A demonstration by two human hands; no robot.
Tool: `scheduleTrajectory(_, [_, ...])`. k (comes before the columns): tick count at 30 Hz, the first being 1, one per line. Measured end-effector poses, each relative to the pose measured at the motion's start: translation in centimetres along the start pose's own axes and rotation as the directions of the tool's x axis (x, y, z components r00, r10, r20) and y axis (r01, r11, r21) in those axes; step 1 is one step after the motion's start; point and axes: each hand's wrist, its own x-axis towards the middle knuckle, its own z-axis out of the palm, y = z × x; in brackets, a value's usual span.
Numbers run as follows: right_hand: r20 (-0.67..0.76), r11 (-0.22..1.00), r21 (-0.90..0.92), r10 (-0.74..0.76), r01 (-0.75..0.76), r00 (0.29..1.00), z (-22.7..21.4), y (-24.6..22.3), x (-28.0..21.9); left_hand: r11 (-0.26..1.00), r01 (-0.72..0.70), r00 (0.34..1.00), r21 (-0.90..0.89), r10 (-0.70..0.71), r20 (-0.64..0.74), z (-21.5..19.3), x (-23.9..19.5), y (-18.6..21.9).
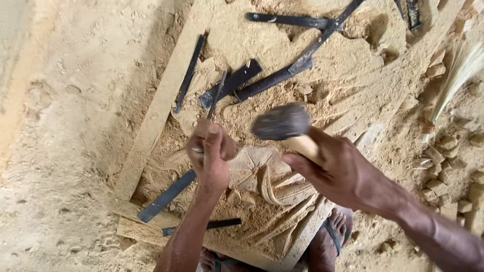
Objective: The person uses a hammer and chisel to carve a decorative floral pattern into a stone slab on the ground, clearing away stone dust with a small broom.
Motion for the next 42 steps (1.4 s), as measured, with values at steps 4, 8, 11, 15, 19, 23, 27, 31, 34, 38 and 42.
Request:
scheduleTrajectory(4, [-0.147,0.918,0.192,0.377,-0.347,0.915,1.6,5.0,-3.9,0.989,0.143,0.962,0.029,-0.146,0.229,0.4,0.4,-3.2])
scheduleTrajectory(8, [-0.023,0.661,0.374,0.708,-0.651,0.706,3.2,9.4,-6.7,0.941,0.236,0.912,0.242,-0.301,0.279,1.6,2.1,-2.2])
scheduleTrajectory(11, [-0.119,0.686,0.389,0.699,-0.614,0.705,4.7,11.4,-9.3,0.987,0.044,0.973,0.155,-0.078,0.218,1.4,1.4,-2.8])
scheduleTrajectory(15, [-0.136,0.712,0.296,0.691,-0.636,0.71,4.7,13.2,-11.1,0.99,0.04,0.963,0.132,-0.074,0.261,0.5,0.6,-5.3])
scheduleTrajectory(19, [-0.086,0.697,0.271,0.704,-0.664,0.704,4.4,12.6,-11.2,0.976,0.16,0.901,0.149,-0.206,0.383,0.7,0.4,-5.6])
scheduleTrajectory(23, [-0.129,0.677,0.186,0.735,-0.712,0.665,4.6,11.6,-10.4,0.986,0.075,0.942,0.151,-0.12,0.313,-0.1,0.2,-7.8])
scheduleTrajectory(27, [-0.152,0.709,0.229,0.703,-0.668,0.694,7.0,14.2,-11.2,0.998,0.024,0.972,0.058,-0.037,0.233,0.1,1.7,-8.1])
scheduleTrajectory(31, [-0.312,0.792,0.299,0.608,-0.532,0.73,6.6,13.7,-11.1,0.985,-0.168,0.974,0.035,0.161,0.161,1.1,3.9,-5.9])
scheduleTrajectory(34, [-0.485,0.836,0.326,0.549,-0.442,0.681,5.1,12.2,-11.1,0.964,-0.267,0.96,-0.002,0.266,0.091,2.1,6.2,-1.6])
scheduleTrajectory(38, [-0.534,0.745,0.28,0.644,-0.605,0.547,2.5,9.3,-9.8,0.807,-0.051,0.991,0.588,-0.033,0.131,2.2,4.5,2.7])
scheduleTrajectory(42, [-0.419,0.832,0.197,0.55,-0.519,0.723,4.6,16.3,-14.5,0.252,0.184,0.756,0.95,-0.654,0.027,0.2,-0.2,4.8])
